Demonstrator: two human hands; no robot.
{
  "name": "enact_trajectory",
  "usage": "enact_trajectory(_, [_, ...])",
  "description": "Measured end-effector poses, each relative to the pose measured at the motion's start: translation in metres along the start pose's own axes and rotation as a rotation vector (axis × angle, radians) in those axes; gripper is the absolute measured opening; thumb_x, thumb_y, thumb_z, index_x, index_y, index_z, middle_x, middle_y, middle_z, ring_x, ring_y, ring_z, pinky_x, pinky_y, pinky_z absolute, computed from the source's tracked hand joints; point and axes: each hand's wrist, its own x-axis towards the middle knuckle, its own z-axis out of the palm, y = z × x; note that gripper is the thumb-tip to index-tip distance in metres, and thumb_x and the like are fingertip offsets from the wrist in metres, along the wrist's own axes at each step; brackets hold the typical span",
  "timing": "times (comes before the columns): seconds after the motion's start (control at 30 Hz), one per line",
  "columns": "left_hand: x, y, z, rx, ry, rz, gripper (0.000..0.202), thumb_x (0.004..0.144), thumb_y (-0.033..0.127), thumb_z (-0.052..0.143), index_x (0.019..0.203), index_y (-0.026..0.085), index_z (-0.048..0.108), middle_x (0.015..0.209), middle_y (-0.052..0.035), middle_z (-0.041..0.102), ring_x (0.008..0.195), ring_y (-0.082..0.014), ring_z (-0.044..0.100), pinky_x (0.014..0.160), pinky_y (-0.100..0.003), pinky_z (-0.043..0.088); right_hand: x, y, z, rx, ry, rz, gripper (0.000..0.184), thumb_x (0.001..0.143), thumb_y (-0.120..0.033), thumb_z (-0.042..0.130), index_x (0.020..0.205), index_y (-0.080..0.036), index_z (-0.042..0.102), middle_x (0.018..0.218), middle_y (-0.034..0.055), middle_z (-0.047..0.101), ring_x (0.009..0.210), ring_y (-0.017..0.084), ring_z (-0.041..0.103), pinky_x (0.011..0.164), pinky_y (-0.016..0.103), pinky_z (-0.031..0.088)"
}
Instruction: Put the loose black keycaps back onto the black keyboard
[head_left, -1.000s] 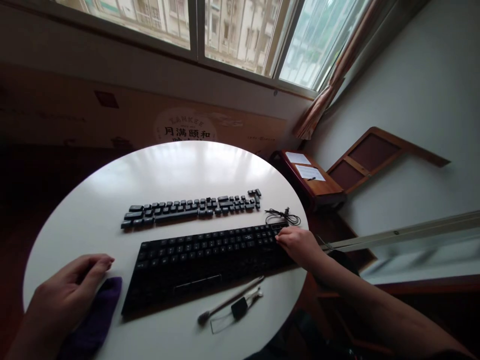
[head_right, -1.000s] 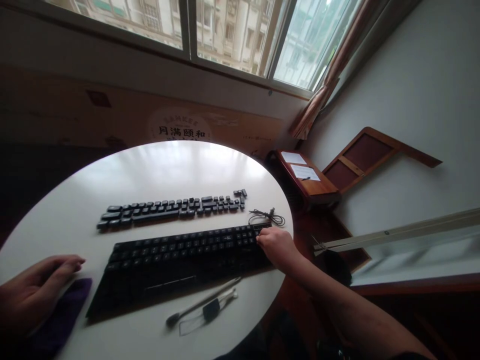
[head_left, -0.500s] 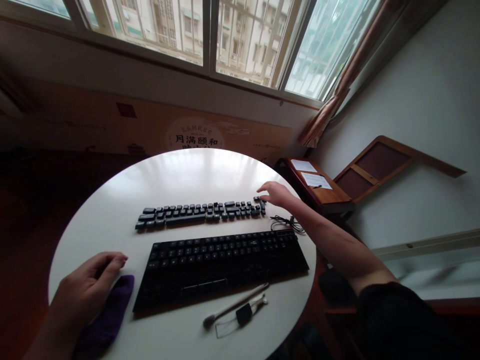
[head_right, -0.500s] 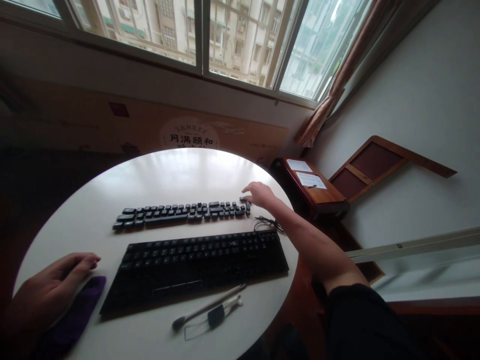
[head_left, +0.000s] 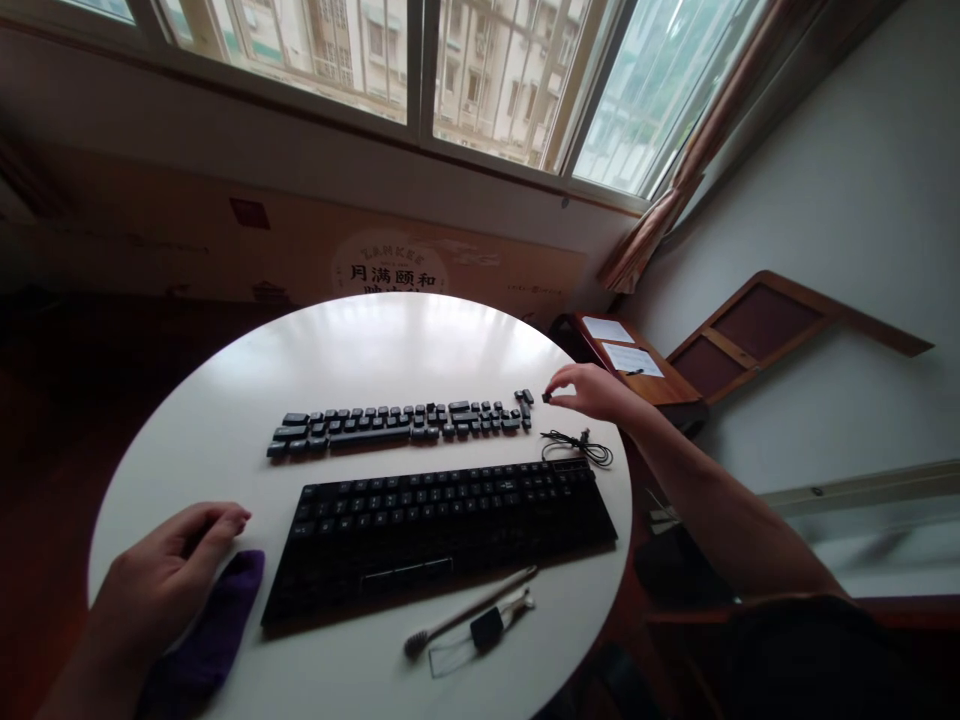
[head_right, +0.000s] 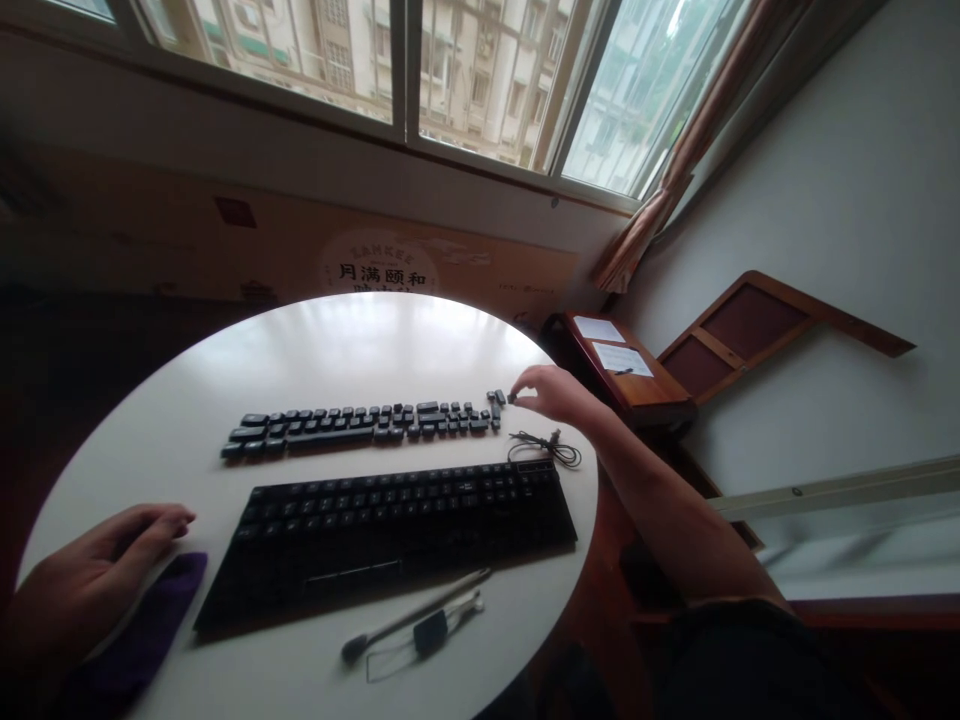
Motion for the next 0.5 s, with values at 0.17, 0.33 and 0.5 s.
enact_trajectory(0.17, [0.01,-0.022,0.006,0.026,-0.009,0.024,0.051,0.069,0.068,0.053,0.091,0.027,0.074,0.106,-0.0018,0.078,0.107,-0.0298,0.071,0.085,-0.034,0.053,-0.091,-0.001,0.019,0.144,-0.117,-0.058,0.016,0.09,-0.025,0.07,0.101,-0.021,0.079,0.1,0.0042,0.075,0.09,0.017,0.069,0.085,0.025,0.052])
enact_trajectory(0.33, [0.014,-0.03,0.01,0.036,0.011,0.091,0.046,0.074,0.063,0.058,0.093,0.025,0.074,0.106,-0.0029,0.078,0.107,-0.0302,0.07,0.084,-0.034,0.053,-0.127,-0.014,0.054,0.11,-0.058,0.007,0.018,0.091,-0.023,0.068,0.106,-0.022,0.078,0.11,0.0055,0.075,0.101,0.02,0.071,0.095,0.031,0.054])
enact_trajectory(0.5, [0.011,-0.025,0.006,0.087,0.008,0.084,0.046,0.078,0.063,0.055,0.095,0.025,0.074,0.107,-0.0031,0.078,0.105,-0.0297,0.071,0.08,-0.033,0.054,-0.128,-0.02,0.06,0.022,-0.043,0.03,0.019,0.09,-0.018,0.068,0.105,-0.022,0.079,0.115,0.0061,0.073,0.102,0.021,0.071,0.095,0.031,0.056])
